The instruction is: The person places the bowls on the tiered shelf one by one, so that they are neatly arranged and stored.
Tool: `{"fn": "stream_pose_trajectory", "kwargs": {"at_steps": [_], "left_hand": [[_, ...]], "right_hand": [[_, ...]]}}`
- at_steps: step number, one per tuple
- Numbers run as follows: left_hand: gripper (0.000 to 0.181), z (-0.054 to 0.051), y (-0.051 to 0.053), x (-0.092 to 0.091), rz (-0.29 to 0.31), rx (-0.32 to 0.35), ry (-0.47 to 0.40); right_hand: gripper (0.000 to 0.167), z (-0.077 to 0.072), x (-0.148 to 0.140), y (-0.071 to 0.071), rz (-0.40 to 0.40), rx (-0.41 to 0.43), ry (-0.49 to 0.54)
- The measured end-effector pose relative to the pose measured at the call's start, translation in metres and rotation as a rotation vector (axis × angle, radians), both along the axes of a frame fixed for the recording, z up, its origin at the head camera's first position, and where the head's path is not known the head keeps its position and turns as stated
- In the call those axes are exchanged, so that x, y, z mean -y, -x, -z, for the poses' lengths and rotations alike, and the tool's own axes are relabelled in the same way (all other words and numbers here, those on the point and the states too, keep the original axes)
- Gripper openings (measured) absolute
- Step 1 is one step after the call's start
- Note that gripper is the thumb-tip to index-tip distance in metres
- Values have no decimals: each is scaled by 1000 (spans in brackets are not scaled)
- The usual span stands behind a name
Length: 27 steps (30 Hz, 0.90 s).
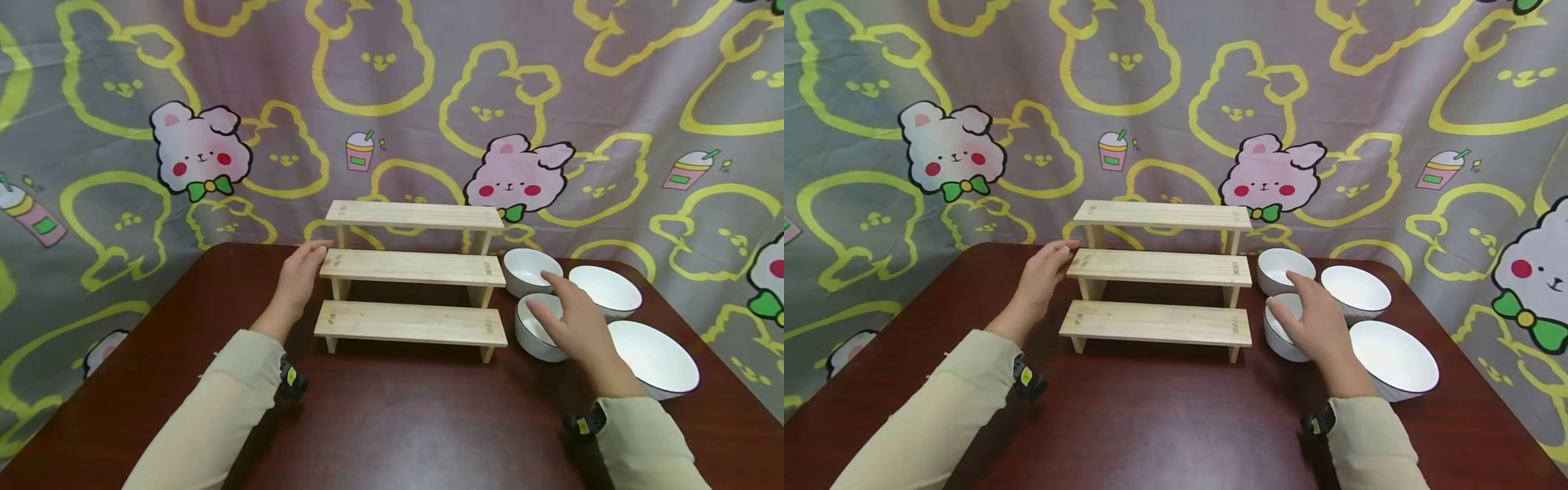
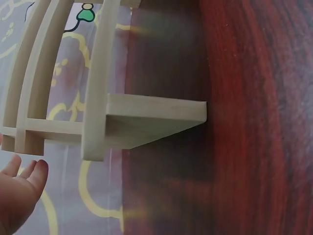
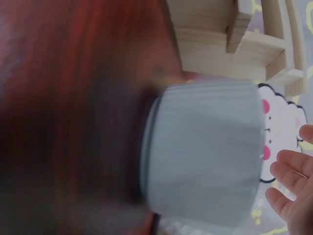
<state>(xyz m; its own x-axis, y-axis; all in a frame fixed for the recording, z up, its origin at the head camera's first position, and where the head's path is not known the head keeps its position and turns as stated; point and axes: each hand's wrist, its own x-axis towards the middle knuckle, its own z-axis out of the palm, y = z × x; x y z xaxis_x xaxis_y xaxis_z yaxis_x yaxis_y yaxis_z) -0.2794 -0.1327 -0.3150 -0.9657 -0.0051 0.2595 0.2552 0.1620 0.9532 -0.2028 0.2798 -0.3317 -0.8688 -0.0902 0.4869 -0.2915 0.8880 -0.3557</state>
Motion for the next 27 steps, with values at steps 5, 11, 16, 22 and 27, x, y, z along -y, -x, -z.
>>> {"fn": "stream_pose_trajectory", "kwargs": {"at_steps": [5, 11, 16, 22, 27], "left_hand": [[42, 5, 1, -2, 27, 88, -181], [41, 9, 1, -7, 50, 154, -387], [36, 12, 2, -11, 34, 175, -424], [36, 15, 3, -14, 15, 197, -471], [38, 19, 5, -15, 9, 201, -507]], "right_hand": [[57, 10, -4, 1, 16, 6, 19], [61, 15, -6, 1, 89, 83, 29], [65, 16, -7, 3, 138, 141, 24], [71, 18, -7, 4, 171, 213, 29], [78, 21, -6, 6, 214, 262, -2]]}}
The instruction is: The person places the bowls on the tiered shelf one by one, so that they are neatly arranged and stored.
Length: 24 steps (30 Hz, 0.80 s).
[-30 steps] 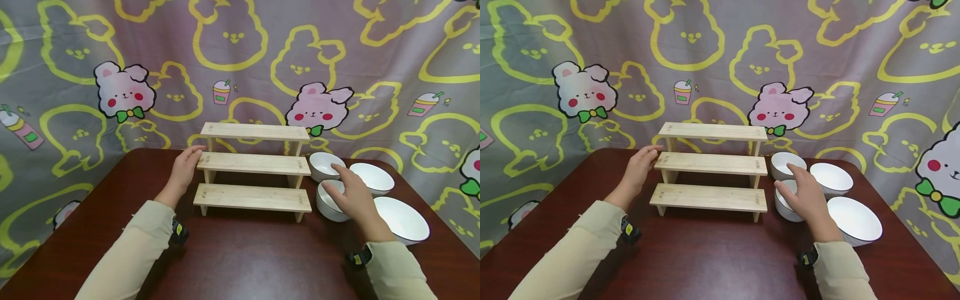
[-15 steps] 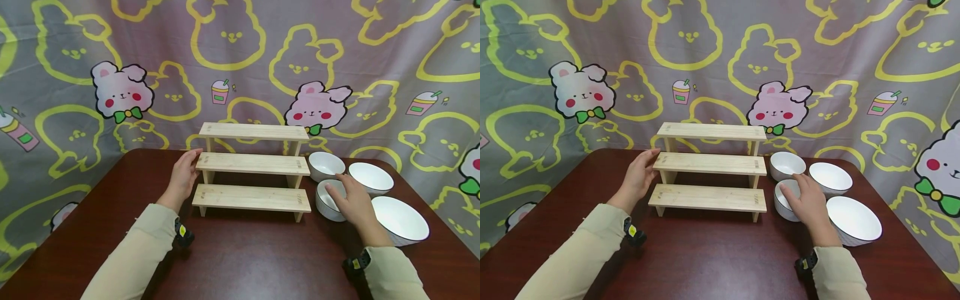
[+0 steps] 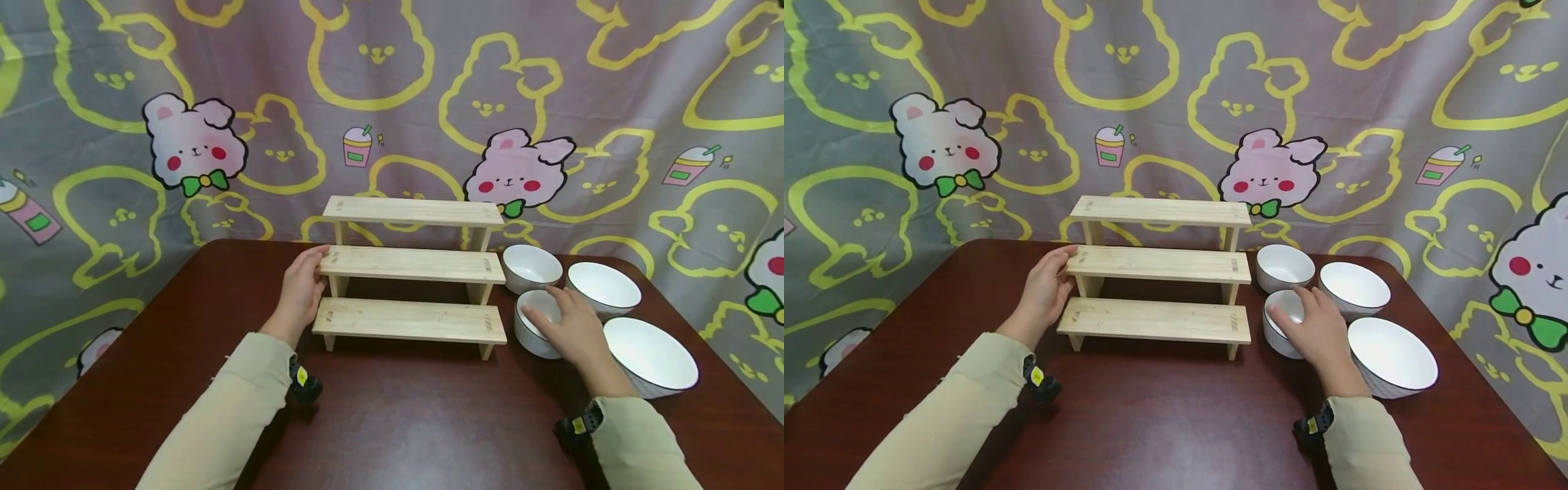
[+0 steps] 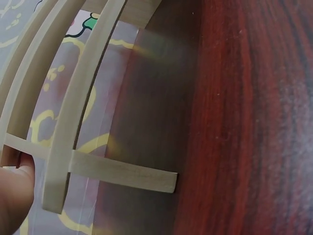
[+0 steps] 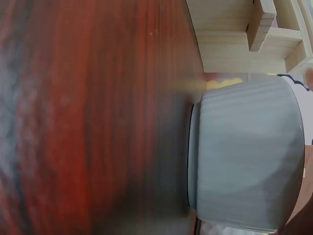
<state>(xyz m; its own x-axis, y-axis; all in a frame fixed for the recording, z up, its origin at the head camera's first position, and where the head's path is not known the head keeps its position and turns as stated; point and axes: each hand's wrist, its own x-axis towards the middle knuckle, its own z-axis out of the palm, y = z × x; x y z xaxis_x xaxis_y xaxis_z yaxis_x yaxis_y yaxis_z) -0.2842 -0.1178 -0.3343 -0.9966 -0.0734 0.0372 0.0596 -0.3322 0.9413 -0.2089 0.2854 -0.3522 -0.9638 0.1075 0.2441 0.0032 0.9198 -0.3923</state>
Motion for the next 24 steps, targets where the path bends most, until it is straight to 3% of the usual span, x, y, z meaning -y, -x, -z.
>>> {"fn": "stream_pose_trajectory", "kwargs": {"at_steps": [9, 24], "left_hand": [[35, 4, 2, -1, -11, 21, -55], [34, 4, 2, -2, -23, 28, -68]], "right_hand": [[88, 5, 0, 3, 23, 23, -85], [92, 6, 1, 3, 27, 14, -123]]}}
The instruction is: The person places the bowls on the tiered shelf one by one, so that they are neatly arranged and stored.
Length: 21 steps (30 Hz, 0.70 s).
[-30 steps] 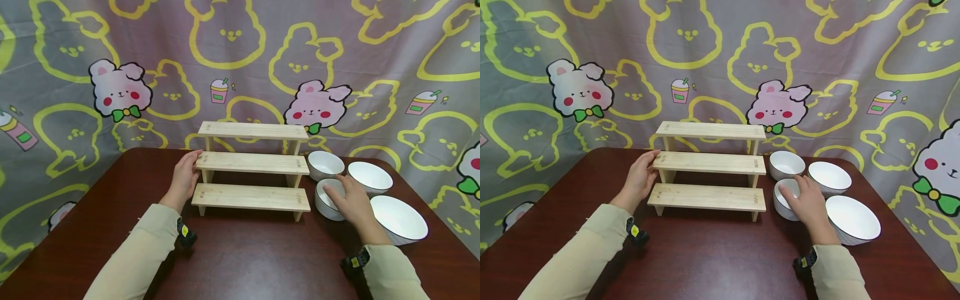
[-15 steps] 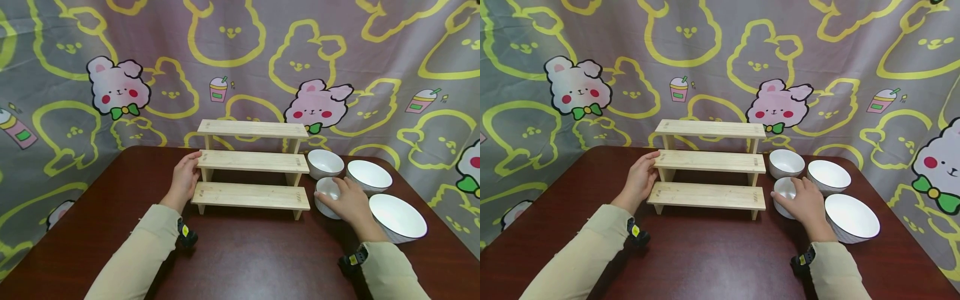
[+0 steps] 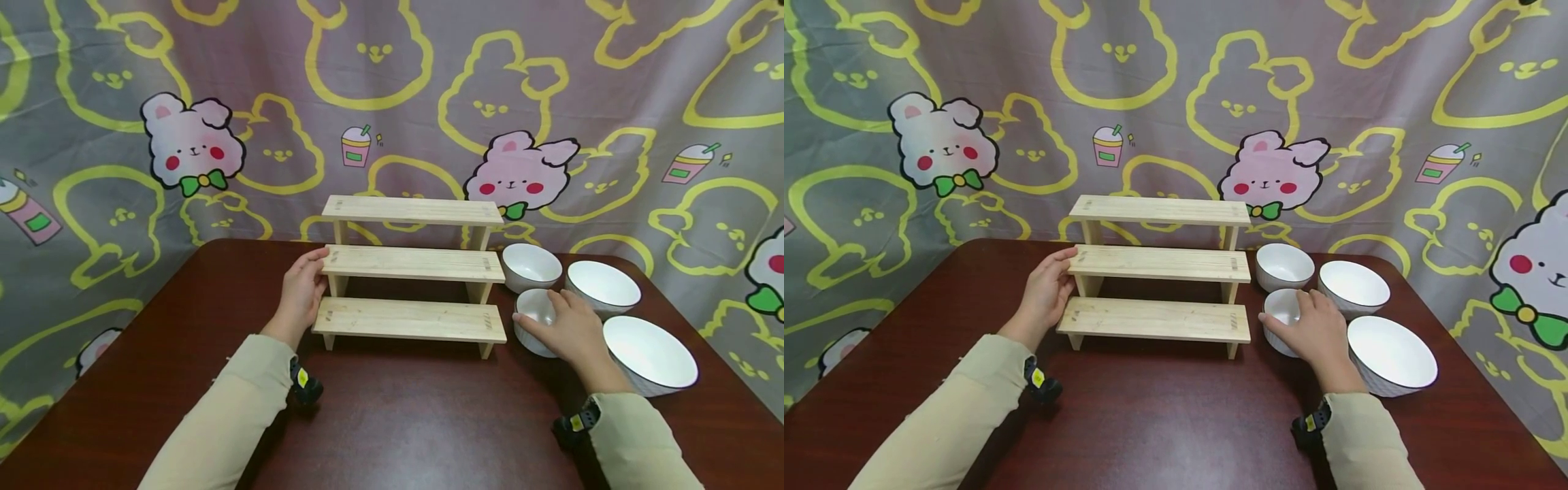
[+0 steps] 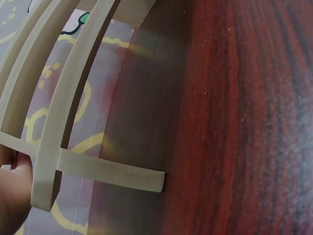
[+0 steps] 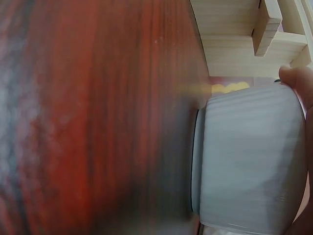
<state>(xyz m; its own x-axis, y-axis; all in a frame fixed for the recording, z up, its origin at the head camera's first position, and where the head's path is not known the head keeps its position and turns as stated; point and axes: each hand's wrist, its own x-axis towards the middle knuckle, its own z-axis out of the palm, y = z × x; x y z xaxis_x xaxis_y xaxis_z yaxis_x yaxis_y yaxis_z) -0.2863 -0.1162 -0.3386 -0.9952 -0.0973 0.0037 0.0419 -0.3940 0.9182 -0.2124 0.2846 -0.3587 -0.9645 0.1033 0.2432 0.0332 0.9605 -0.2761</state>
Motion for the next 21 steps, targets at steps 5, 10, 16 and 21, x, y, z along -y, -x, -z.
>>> {"fn": "stream_pose_trajectory", "kwargs": {"at_steps": [5, 10, 16, 21], "left_hand": [[34, 0, 0, 0, 4, -1, 8], [35, 0, -1, 0, 5, -3, 27], [33, -2, -2, -1, -7, 5, 29], [31, -2, -3, -1, -16, 13, 41]], "right_hand": [[94, 0, -1, 1, 2, 0, -4], [99, 0, -1, 0, 6, 22, -1], [103, -4, 0, -2, 4, 53, 1], [103, -5, 0, -1, -7, 55, -9]]}}
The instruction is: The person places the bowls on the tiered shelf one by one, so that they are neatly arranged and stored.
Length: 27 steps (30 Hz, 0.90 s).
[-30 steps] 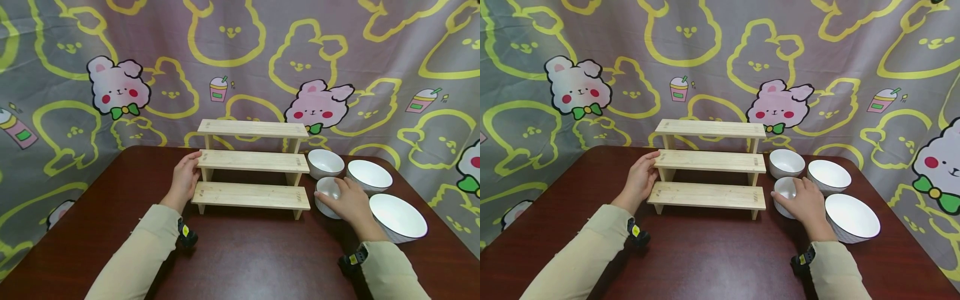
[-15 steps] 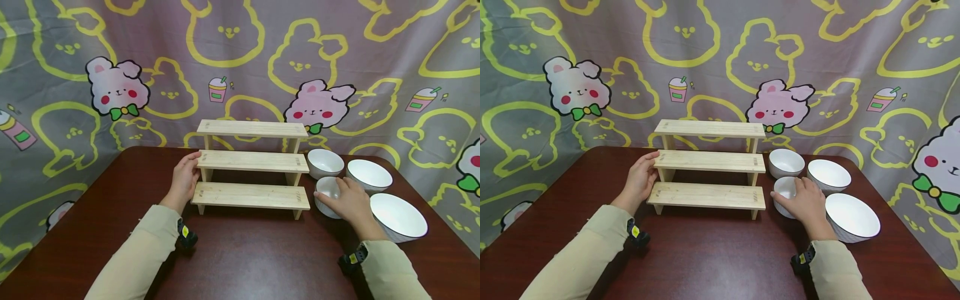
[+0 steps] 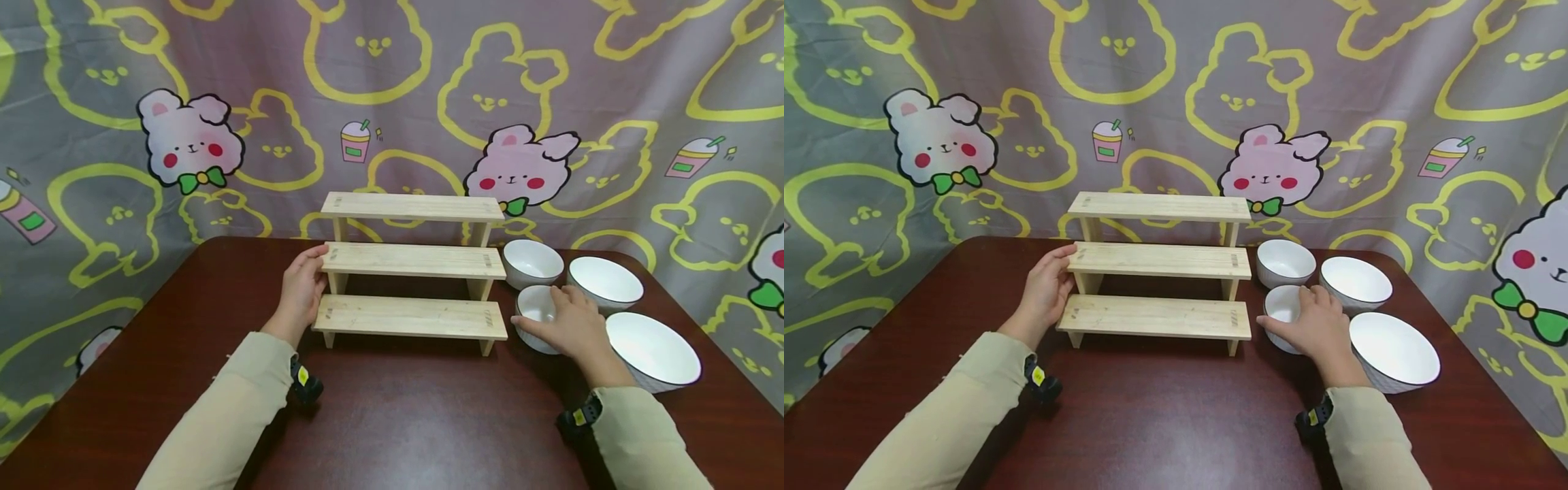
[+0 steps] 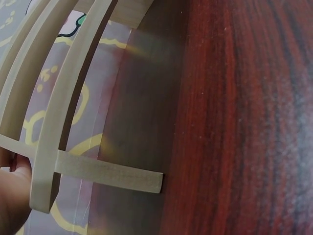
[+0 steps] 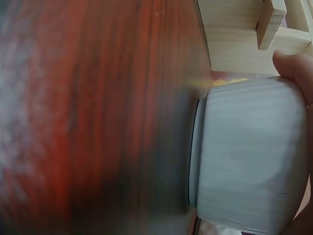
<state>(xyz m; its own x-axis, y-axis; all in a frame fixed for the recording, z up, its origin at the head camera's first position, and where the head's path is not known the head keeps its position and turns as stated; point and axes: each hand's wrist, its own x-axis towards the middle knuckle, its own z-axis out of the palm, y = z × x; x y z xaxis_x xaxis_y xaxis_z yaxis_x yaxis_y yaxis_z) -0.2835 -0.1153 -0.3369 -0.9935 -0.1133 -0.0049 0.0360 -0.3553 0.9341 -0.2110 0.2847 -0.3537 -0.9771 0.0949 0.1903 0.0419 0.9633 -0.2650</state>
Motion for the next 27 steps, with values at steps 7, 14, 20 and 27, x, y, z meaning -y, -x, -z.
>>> {"fn": "stream_pose_trajectory", "kwargs": {"at_steps": [7, 14, 20, 27], "left_hand": [[32, 1, 2, 0, -4, 0, -9], [33, 1, 3, 1, 13, 3, -2], [32, 2, 4, 3, 23, 5, 33], [32, 3, 3, 4, 33, -3, 49]], "right_hand": [[101, 0, -2, 6, -3, 2, -3], [101, 0, -2, 8, -2, 9, -4], [100, -4, -1, 4, -17, 6, -10], [94, -20, 1, 2, -41, -54, -22]]}}
